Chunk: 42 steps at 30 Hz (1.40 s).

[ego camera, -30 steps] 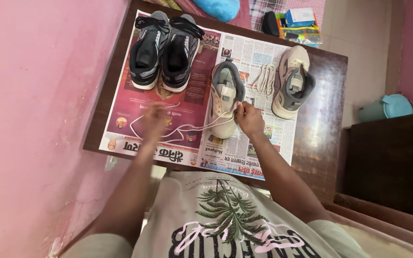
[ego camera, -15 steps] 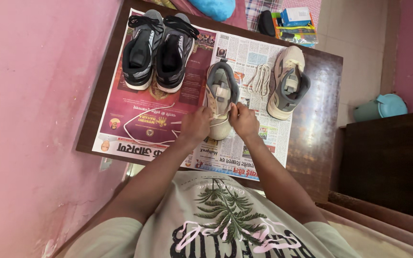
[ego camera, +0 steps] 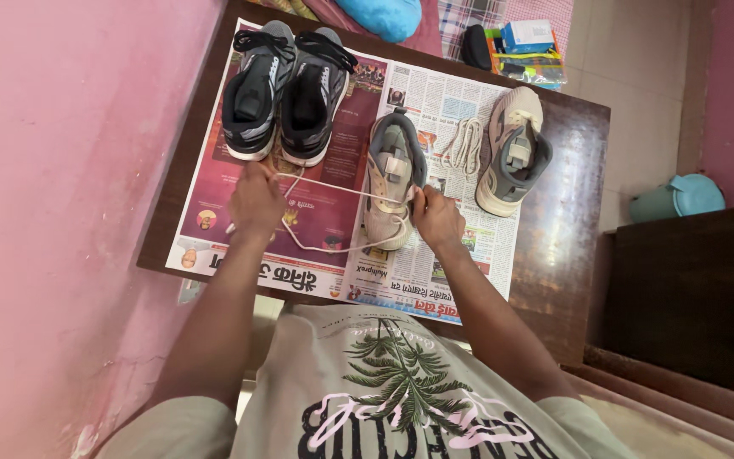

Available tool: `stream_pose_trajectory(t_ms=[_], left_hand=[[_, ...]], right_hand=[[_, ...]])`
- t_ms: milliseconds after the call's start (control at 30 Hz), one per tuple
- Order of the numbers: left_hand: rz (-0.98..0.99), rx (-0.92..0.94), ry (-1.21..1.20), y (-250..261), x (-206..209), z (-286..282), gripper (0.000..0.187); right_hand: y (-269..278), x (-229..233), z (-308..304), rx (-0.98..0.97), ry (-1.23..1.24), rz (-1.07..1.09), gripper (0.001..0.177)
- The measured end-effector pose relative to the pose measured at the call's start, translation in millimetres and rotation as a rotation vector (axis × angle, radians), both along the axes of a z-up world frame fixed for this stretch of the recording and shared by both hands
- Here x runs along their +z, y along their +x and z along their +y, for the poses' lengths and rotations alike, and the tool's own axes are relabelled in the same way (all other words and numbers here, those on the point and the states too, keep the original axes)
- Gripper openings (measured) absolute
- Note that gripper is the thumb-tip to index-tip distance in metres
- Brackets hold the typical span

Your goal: The person removes the laces from a pair of light-colored sneakers placed on a newspaper-covered table, then re-laces the same shoes by threading the laces through the eyelets and tying them.

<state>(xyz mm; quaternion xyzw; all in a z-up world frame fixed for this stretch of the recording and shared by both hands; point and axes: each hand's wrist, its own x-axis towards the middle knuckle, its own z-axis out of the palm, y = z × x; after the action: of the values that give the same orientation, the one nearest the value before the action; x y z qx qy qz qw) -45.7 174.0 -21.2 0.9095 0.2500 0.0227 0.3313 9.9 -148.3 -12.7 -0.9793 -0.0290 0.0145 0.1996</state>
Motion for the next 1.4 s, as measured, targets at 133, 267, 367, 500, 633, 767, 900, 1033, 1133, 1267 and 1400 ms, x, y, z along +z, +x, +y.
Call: stream_pose_trajectory(t_ms=[133, 267, 367, 500, 633, 767, 900, 1033, 1133, 1267, 1400], left_hand=[[-0.122, -0.084, -0.312, -7.4, -18.2, -4.7, 0.014], [-0.423, -0.172, 0.068, -20.1, -27.1, -16.6, 0.026], [-0.427, -0.286, 0.174, -34.2, -23.1, -44.1, 0.024], [-0.224, -0.595, -0.141, -57.5, -23.8, -100.5, 0.048], [-0.145, -0.667, 0.017, -62.1, -27.2, -125.5, 0.038], [0.227, -0.499, -0.416, -49.7, -17.0, -107.9, 0.027], [0.038, -0.182, -0.558, -42.5, -2.1, -48.8, 0.026], [-0.135, -0.022, -0.525, -56.1, 5.2, -4.1, 0.028], [-0.104, 0.033, -0.509, -74.3, 3.2, 9.4, 0.026], [-0.377, -0.137, -0.834, -86.7, -1.6, 0.7, 0.028], [-0.454, -0.164, -1.047, -85.8, 5.0, -2.0, 0.037]], right_hand=[[-1.0, 6.7, 2.0, -0.067, 0.118, 0.069, 0.042], [-6.4, 2.3, -7.5, -0.084, 0.316, 0.176, 0.04], [-14.4, -11.3, -13.6, -0.083, 0.486, 0.229, 0.031], [-19.1, -37.1, -15.1, -0.164, 0.769, 0.345, 0.032], [-16.9, -52.8, -19.2, -0.211, 0.84, 0.386, 0.035], [-18.3, -55.4, -31.7, -0.252, 0.925, 0.471, 0.032], [-22.2, -49.8, -34.5, -0.233, 0.884, 0.432, 0.029], [-30.0, -18.4, -10.6, 0.054, 0.532, -0.057, 0.03], [-30.0, 17.8, 26.7, 0.339, 0.594, -0.167, 0.036], [-38.7, 57.5, 81.6, 0.801, 0.658, -0.135, 0.057], [-53.9, 65.7, 111.3, 0.861, 0.433, 0.39, 0.039]])
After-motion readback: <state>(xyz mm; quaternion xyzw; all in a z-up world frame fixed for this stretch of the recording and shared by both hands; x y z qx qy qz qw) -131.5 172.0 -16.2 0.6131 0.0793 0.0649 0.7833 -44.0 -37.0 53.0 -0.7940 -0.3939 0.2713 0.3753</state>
